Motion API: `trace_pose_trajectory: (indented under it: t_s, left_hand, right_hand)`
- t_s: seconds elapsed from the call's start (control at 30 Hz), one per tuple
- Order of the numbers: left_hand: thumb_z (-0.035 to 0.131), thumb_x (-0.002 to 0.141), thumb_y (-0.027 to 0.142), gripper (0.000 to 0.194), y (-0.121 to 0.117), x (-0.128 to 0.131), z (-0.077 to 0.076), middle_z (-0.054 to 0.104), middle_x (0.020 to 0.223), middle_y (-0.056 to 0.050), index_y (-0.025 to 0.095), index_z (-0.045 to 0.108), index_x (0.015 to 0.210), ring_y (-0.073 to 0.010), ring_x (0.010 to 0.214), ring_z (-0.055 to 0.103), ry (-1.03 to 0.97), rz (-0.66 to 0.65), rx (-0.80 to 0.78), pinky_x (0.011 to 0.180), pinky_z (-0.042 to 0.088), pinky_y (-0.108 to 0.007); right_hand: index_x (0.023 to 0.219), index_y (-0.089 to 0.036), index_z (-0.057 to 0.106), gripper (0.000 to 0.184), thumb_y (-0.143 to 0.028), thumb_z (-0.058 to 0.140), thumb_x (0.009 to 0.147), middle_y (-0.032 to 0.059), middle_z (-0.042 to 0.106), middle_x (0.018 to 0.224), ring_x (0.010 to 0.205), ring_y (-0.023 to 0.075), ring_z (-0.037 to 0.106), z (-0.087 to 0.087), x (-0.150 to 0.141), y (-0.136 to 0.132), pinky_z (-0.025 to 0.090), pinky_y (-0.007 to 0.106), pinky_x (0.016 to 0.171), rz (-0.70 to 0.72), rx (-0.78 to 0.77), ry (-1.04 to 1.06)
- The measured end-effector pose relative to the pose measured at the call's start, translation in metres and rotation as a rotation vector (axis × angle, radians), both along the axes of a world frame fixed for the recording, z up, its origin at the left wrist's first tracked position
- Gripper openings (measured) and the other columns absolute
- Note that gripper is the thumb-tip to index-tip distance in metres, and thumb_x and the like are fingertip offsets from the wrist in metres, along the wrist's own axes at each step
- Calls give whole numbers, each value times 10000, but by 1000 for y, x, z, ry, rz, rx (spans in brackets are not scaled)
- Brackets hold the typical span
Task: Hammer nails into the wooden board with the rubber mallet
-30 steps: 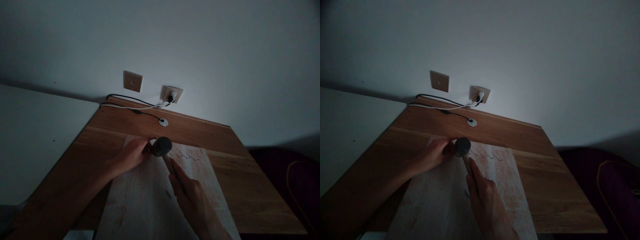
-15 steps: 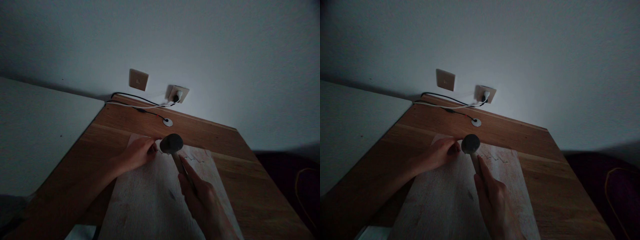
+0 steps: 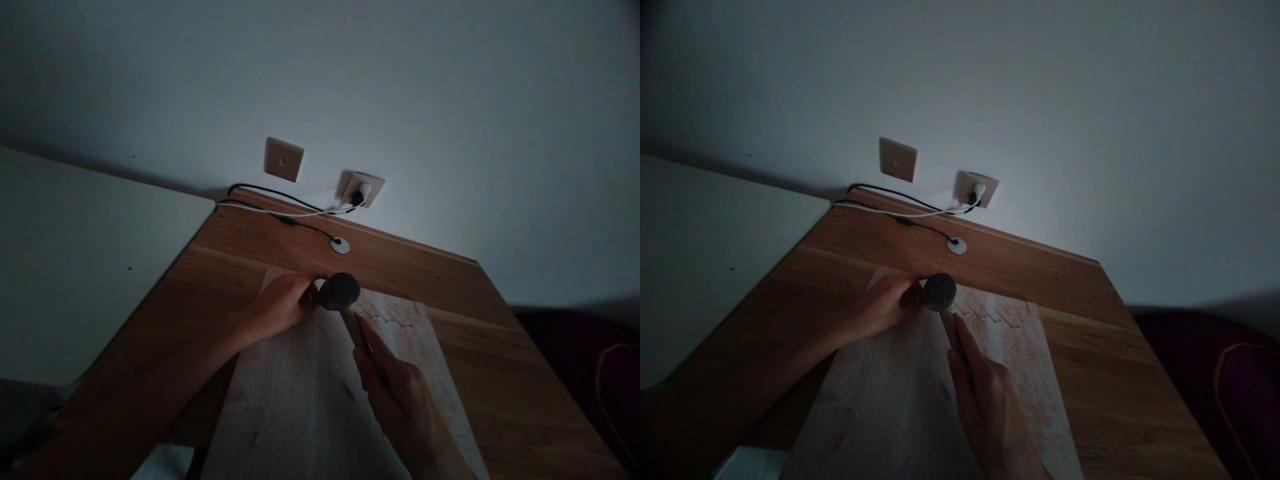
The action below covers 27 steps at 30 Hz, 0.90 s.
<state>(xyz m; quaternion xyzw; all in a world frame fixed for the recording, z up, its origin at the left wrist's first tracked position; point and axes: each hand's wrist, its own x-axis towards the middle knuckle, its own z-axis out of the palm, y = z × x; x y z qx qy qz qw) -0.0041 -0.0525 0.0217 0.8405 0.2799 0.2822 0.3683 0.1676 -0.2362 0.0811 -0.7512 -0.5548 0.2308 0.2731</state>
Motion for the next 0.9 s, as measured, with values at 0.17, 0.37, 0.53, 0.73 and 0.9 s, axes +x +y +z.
trace_pose_trajectory:
  t_s: [0.17,0.37,0.53,0.73,0.9]
  left_hand:
    - [738,897,90,288,1,0,-4,788,935,-14,210,732,1159,-182,817,727,46,-9,4,761,533,-297]
    - [714,858,28,404,1,-1,-2,810,989,-18,221,723,1212,-196,883,760,29,-23,-39,784,544,-297]
    - [689,842,8,389,0,-2,1,819,1116,-60,215,747,1166,-244,1029,766,19,-22,0,887,559,-349]
    - [694,820,-11,443,1,-1,1,809,1079,-49,217,744,1196,-232,995,757,41,-7,-27,854,550,-331]
    - [744,868,68,230,1,0,-2,790,927,-20,202,740,1055,-202,868,742,69,13,-45,794,532,-309]
  right_hand:
    - [1629,-194,555,654,-554,486,1088,-39,584,608,409,115,441,12,-5,-5,322,224,356,-137,-43,170]
    - [1584,-186,614,615,-523,505,1082,-40,574,567,425,138,506,7,-5,-5,399,247,393,-82,-36,167]
    - [1591,-191,605,600,-483,475,1084,-31,647,580,465,175,622,0,-5,-2,513,311,505,-55,-74,92]
    - [1629,-159,552,653,-505,463,1082,-39,592,567,490,171,594,0,-5,-2,436,291,472,-48,-95,122]
    - [1647,-162,523,692,-556,480,1080,-73,475,577,444,124,426,3,-6,-6,333,231,395,-155,-77,237]
